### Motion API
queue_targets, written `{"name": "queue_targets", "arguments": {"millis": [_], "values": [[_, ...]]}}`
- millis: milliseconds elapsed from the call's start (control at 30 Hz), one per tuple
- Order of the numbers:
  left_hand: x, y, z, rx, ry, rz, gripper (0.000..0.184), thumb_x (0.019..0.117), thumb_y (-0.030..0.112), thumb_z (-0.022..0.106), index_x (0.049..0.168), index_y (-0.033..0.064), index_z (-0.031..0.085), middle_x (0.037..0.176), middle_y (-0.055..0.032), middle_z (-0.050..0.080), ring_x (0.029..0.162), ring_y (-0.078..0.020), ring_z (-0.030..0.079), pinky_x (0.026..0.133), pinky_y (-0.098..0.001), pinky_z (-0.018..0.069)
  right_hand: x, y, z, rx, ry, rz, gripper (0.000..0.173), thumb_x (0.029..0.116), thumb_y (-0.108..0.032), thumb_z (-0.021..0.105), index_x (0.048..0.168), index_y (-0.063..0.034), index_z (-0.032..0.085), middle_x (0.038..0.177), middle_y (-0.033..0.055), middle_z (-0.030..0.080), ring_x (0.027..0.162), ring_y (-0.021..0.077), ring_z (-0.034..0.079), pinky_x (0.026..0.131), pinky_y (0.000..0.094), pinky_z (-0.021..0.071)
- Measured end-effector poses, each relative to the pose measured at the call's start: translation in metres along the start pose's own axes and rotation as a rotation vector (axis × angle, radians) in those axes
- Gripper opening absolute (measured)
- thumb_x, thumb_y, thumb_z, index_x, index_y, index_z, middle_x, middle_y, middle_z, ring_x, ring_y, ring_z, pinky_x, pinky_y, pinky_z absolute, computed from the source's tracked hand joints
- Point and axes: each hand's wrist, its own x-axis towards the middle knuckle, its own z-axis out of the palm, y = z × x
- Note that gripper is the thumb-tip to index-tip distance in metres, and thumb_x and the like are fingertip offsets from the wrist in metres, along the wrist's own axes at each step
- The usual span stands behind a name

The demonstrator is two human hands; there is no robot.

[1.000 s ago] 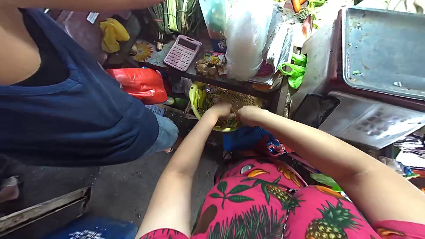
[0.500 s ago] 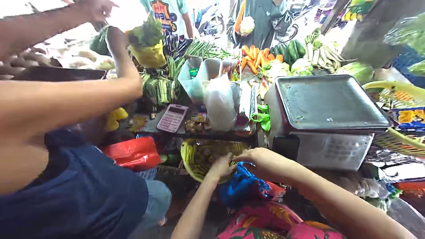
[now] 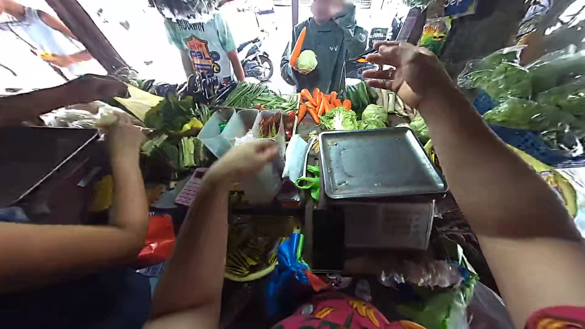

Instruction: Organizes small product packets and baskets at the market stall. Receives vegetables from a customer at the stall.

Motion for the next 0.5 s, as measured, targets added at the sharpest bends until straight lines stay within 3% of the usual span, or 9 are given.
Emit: {"name": "queue_targets", "arguments": {"millis": [67,133,267,433,500], "values": [[0.041,0.055,-0.021,-0.325,0.117,0.085,0.045,0.1107,0.035,0.041,0.144,0.0068,0.052,0.125,-0.0145,0.068,0.105,-0.0233,0.069,0.092,-0.0452,0.0558,0.039,0.012,-0.009,0.114,0.039,0.128,0.038,0.1094,-0.031,0.045,0.14,-0.009,0.051,0.129,0.0092,0.064,0.102,0.022,0.071,0.083,0.0382,0.0614],[0.093,0.09,-0.026,-0.671,0.182,0.118,0.055,0.1095,0.047,0.036,0.151,0.0127,0.044,0.135,-0.0104,0.064,0.108,-0.0228,0.07,0.09,-0.0426,0.0585,0.065,0.032,-0.011,0.141,0.054,0.229,0.046,0.1083,-0.035,0.048,0.146,-0.0089,0.045,0.136,0.0136,0.059,0.102,0.026,0.07,0.082,0.0404,0.0619],[0.185,0.119,-0.022,-1.289,0.297,0.001,0.071,0.1067,0.059,0.029,0.157,0.0097,0.026,0.145,-0.0243,0.051,0.116,-0.0379,0.065,0.089,-0.0501,0.0593,0.098,0.062,-0.008,0.187,0.052,0.351,0.056,0.1084,-0.039,0.046,0.154,-0.0085,0.035,0.148,0.019,0.048,0.111,0.0314,0.067,0.087,0.0439,0.0599],[0.252,0.125,-0.01,-1.563,0.472,-0.188,0.08,0.1033,0.058,0.044,0.16,0.0087,0.016,0.155,-0.0296,0.035,0.126,-0.044,0.058,0.091,-0.0519,0.0593,0.142,0.083,0.004,0.044,0.03,0.296,0.056,0.1057,-0.033,0.056,0.153,-0.0072,0.041,0.149,0.0218,0.048,0.118,0.036,0.064,0.089,0.047,0.0588],[0.272,0.127,-0.009,-1.566,0.511,-0.228,0.078,0.1027,0.056,0.049,0.159,0.0106,0.019,0.157,-0.0282,0.033,0.13,-0.045,0.054,0.092,-0.0555,0.0581,0.165,0.095,0.008,-0.102,0.03,0.217,0.065,0.0993,-0.028,0.067,0.154,-0.0065,0.039,0.141,0.0238,0.055,0.109,0.0368,0.068,0.085,0.0503,0.0597]]}}
